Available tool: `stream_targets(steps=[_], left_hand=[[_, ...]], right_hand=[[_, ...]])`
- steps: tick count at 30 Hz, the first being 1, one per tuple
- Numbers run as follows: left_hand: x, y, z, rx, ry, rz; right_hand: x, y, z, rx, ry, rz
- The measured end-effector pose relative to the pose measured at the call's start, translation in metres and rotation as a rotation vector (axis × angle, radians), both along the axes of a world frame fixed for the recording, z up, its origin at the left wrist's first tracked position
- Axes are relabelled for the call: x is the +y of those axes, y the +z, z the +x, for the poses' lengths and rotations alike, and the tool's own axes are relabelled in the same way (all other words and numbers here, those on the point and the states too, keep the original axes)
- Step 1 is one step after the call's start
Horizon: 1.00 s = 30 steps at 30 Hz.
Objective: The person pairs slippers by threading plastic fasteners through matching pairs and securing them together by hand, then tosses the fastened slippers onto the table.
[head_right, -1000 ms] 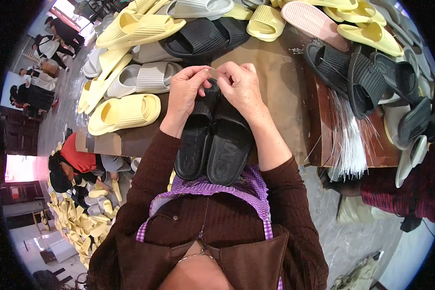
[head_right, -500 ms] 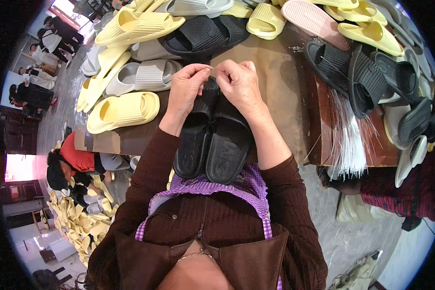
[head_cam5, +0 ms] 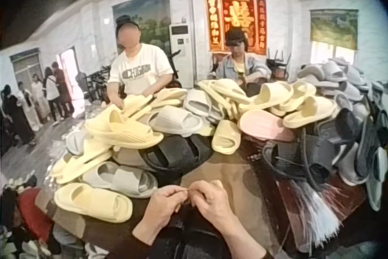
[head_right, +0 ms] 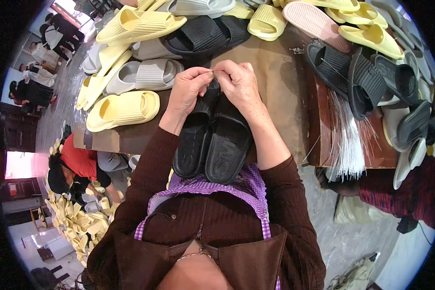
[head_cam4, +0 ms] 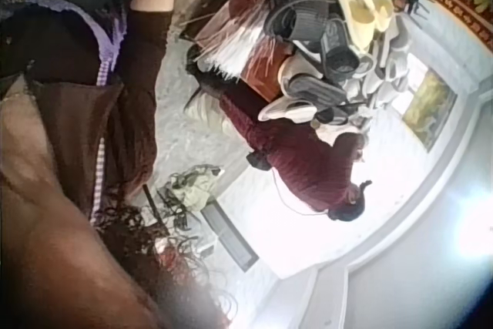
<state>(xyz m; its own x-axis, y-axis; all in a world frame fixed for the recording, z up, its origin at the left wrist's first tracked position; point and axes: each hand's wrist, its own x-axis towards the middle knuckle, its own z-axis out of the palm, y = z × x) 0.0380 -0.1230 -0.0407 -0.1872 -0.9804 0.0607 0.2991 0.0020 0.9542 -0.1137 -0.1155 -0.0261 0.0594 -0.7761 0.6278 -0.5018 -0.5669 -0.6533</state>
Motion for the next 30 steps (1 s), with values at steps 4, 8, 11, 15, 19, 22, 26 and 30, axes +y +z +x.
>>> stream_targets(steps=[4, 8, 11, 15, 19, 22, 26, 30], left_hand=[[-0.005, 0.000, 0.005, -0.108, 0.029, -0.047], [-0.005, 0.006, 0.028, -0.371, 0.338, -0.377], [0.030, 0.008, 0.073, -0.892, 0.311, -0.498], [0.097, -0.036, 0.103, -0.887, 0.115, -0.176], [0.158, -0.018, 0.091, -0.764, 0.163, 0.056], [0.159, -0.022, 0.086, -0.465, 0.179, 0.155], [0.142, -0.017, 0.080, -0.030, -0.004, 0.304], [0.132, -0.014, 0.077, 0.155, -0.089, 0.352]], right_hand=[[0.001, 0.007, -0.005, -0.091, 0.115, 0.208], [-0.005, 0.012, -0.024, -0.030, -0.039, 0.092], [0.040, 0.032, -0.048, 0.178, -0.231, 0.139], [0.119, 0.033, -0.071, 0.285, -0.179, 0.508], [0.170, -0.010, -0.061, 0.166, 0.025, 0.793], [0.188, -0.043, -0.037, -0.260, -0.129, 0.574], [0.176, -0.047, -0.030, -0.382, -0.224, 0.583], [0.165, -0.040, -0.045, -0.582, -0.119, 0.809]])
